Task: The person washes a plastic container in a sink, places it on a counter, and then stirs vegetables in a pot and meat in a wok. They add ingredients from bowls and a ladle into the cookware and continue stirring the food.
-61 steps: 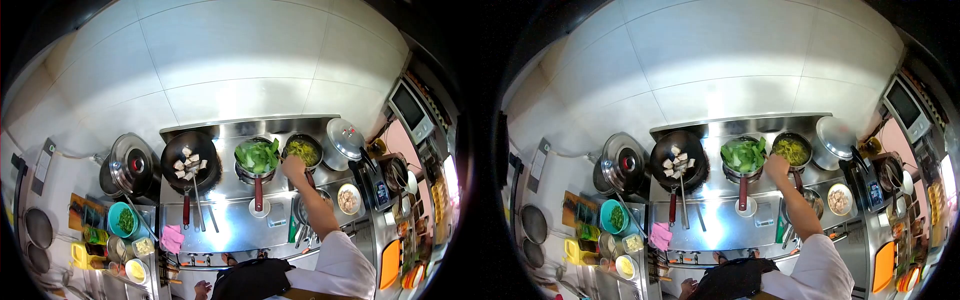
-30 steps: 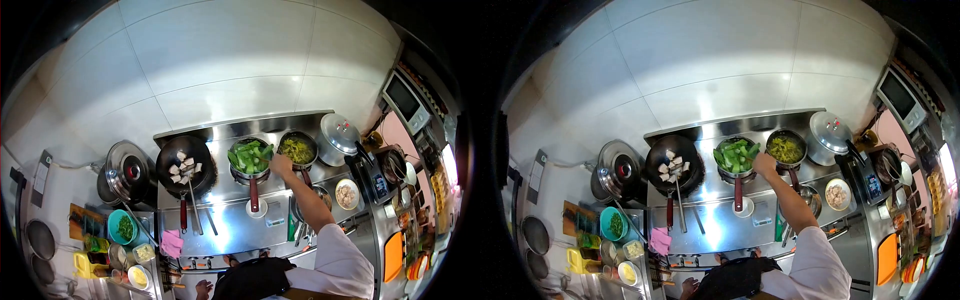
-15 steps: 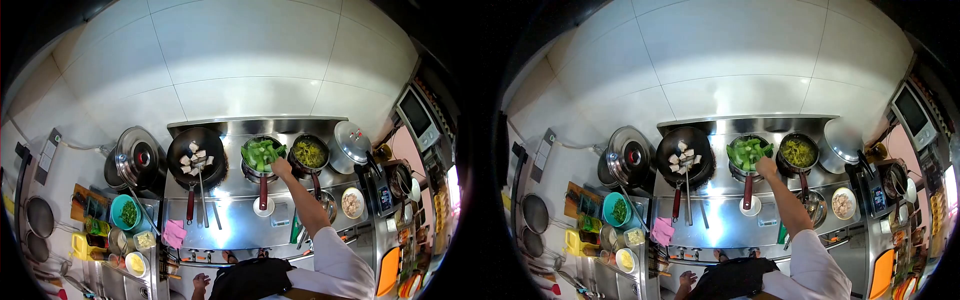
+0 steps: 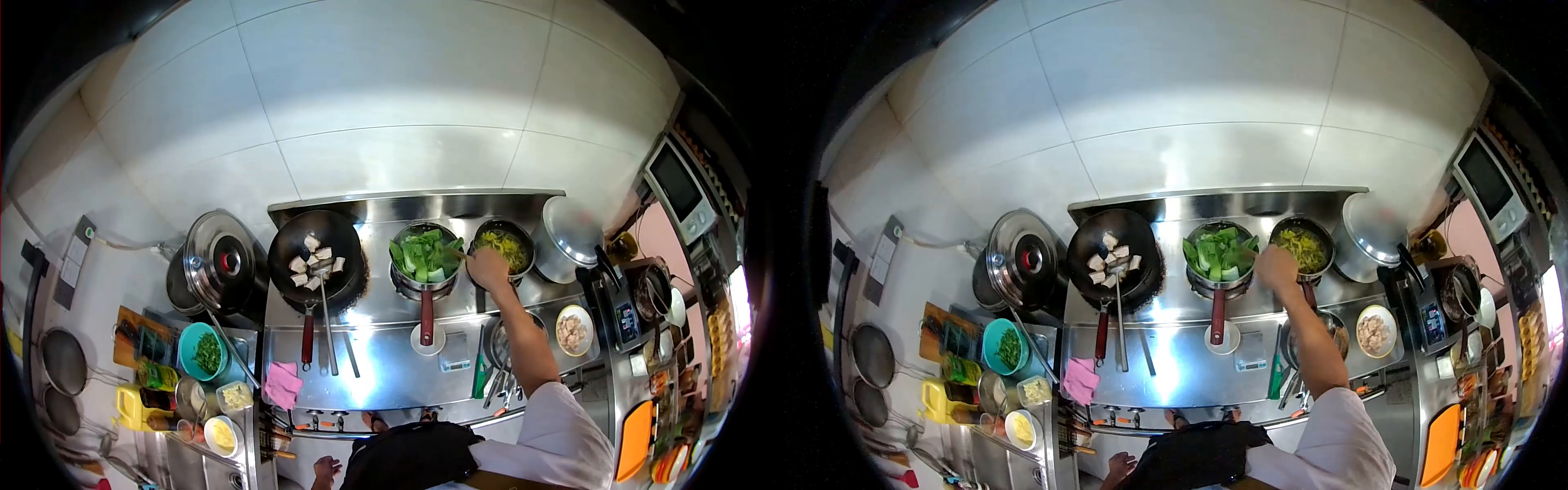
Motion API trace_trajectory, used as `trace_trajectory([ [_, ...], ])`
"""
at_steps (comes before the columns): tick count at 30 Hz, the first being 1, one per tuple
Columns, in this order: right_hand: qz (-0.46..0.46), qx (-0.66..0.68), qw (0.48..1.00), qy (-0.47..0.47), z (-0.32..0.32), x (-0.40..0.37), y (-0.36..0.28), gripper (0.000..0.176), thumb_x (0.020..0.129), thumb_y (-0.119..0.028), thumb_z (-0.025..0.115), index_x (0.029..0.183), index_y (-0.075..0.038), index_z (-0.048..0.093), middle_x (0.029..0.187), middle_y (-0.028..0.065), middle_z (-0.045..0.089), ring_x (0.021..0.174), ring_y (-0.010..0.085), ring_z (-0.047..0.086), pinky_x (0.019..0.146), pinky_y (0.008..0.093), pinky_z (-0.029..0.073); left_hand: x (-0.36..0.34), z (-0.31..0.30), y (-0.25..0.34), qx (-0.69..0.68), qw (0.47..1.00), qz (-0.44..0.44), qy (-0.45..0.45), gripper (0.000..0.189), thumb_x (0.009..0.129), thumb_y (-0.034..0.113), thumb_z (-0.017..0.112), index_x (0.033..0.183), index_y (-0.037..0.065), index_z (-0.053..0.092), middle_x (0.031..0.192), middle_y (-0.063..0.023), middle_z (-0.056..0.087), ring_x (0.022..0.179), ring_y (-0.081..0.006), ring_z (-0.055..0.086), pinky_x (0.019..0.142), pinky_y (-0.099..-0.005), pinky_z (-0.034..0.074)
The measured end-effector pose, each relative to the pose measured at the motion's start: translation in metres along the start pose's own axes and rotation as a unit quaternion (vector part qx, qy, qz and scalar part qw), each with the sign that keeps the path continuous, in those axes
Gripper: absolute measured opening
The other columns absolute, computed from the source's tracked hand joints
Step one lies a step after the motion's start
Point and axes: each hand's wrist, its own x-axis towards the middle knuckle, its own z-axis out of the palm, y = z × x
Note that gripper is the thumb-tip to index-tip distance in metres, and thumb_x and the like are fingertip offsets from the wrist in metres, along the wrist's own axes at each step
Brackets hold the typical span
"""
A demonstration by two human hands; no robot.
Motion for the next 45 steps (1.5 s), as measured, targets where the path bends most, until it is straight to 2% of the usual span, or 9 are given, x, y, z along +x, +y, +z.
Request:
trace_trajectory([
  [4,-0.017,-0.003,0.999,0.041,0.041,0.016,-0.002,0.029,0.079,-0.028,0.052,0.083,-0.004,0.067,0.079,0.0197,0.065,0.075,0.0362,0.063,0.069,0.0451,0.050,-0.002,-0.002,0.000,-0.086,0.993,-0.014,-0.076,0.016,0.086,0.014,0.047,0.099,0.004,0.048,0.083,-0.0186,0.063,0.058,-0.0272,0.062,0.039,-0.0298,0.045],
  [13,-0.067,-0.070,0.985,-0.144,0.049,0.020,-0.008,0.029,0.075,-0.020,0.053,0.093,0.000,0.064,0.091,0.0232,0.064,0.088,0.0361,0.063,0.076,0.0436,0.050,-0.003,0.004,0.000,0.003,0.999,0.042,-0.020,0.019,0.088,0.017,0.049,0.103,0.005,0.049,0.085,-0.0144,0.064,0.064,-0.0255,0.064,0.046,-0.0315,0.047],
  [21,-0.005,-0.023,0.999,-0.046,-0.013,0.016,-0.026,0.030,0.073,-0.023,0.055,0.089,0.000,0.065,0.091,0.0214,0.065,0.086,0.0360,0.063,0.075,0.0430,0.050,0.008,-0.008,-0.014,-0.046,0.997,-0.045,-0.049,0.019,0.086,0.014,0.048,0.101,0.003,0.048,0.084,-0.0173,0.064,0.061,-0.0271,0.063,0.041,-0.0311,0.047],
  [28,0.024,-0.041,0.996,-0.076,0.057,0.034,0.000,0.029,0.074,-0.021,0.054,0.093,-0.002,0.066,0.093,0.0208,0.065,0.086,0.0337,0.064,0.075,0.0418,0.051,0.007,-0.003,-0.007,-0.029,0.998,0.014,-0.057,0.020,0.086,0.015,0.050,0.103,0.004,0.049,0.084,-0.0157,0.063,0.062,-0.0263,0.063,0.046,-0.0316,0.048],
  [34,-0.032,-0.019,0.999,-0.036,-0.003,0.009,-0.024,0.029,0.074,-0.024,0.056,0.085,0.001,0.066,0.086,0.0234,0.064,0.081,0.0378,0.063,0.071,0.0446,0.051,-0.012,0.008,0.000,0.015,0.998,0.057,-0.003,0.023,0.087,0.018,0.050,0.105,0.004,0.049,0.088,-0.0148,0.064,0.066,-0.0256,0.064,0.052,-0.0323,0.049],
  [37,-0.078,-0.042,0.990,-0.110,-0.004,0.000,-0.038,0.027,0.071,-0.021,0.055,0.085,-0.001,0.066,0.086,0.0200,0.065,0.083,0.0350,0.064,0.072,0.0421,0.051,0.001,0.005,-0.012,0.021,1.000,0.019,-0.008,0.022,0.086,0.017,0.049,0.104,0.003,0.049,0.088,-0.0157,0.064,0.065,-0.0257,0.064,0.052,-0.0330,0.049],
  [40,-0.100,-0.053,0.987,-0.117,0.022,0.004,-0.035,0.029,0.072,-0.022,0.053,0.085,0.000,0.067,0.087,0.0208,0.065,0.083,0.0366,0.063,0.073,0.0435,0.050,0.015,-0.003,-0.022,0.165,0.970,0.147,-0.097,0.023,0.085,0.016,0.049,0.104,0.003,0.049,0.088,-0.0164,0.064,0.063,-0.0257,0.063,0.048,-0.0323,0.048],
  [42,-0.097,-0.062,0.986,-0.119,0.020,0.005,-0.034,0.027,0.071,-0.019,0.053,0.085,0.000,0.067,0.088,0.0197,0.065,0.084,0.0358,0.063,0.073,0.0430,0.051,0.006,0.004,-0.011,-0.011,1.000,-0.001,-0.027,0.022,0.085,0.016,0.049,0.103,0.004,0.049,0.087,-0.0162,0.064,0.063,-0.0258,0.063,0.044,-0.0307,0.047],
  [45,-0.112,-0.097,0.984,-0.102,0.028,0.019,-0.025,0.025,0.072,-0.019,0.054,0.084,-0.001,0.067,0.088,0.0197,0.065,0.082,0.0346,0.064,0.072,0.0421,0.051,-0.001,0.003,-0.005,-0.054,0.998,-0.008,-0.023,0.020,0.086,0.016,0.050,0.103,0.005,0.049,0.086,-0.0152,0.064,0.063,-0.0252,0.063,0.043,-0.0293,0.047],
])
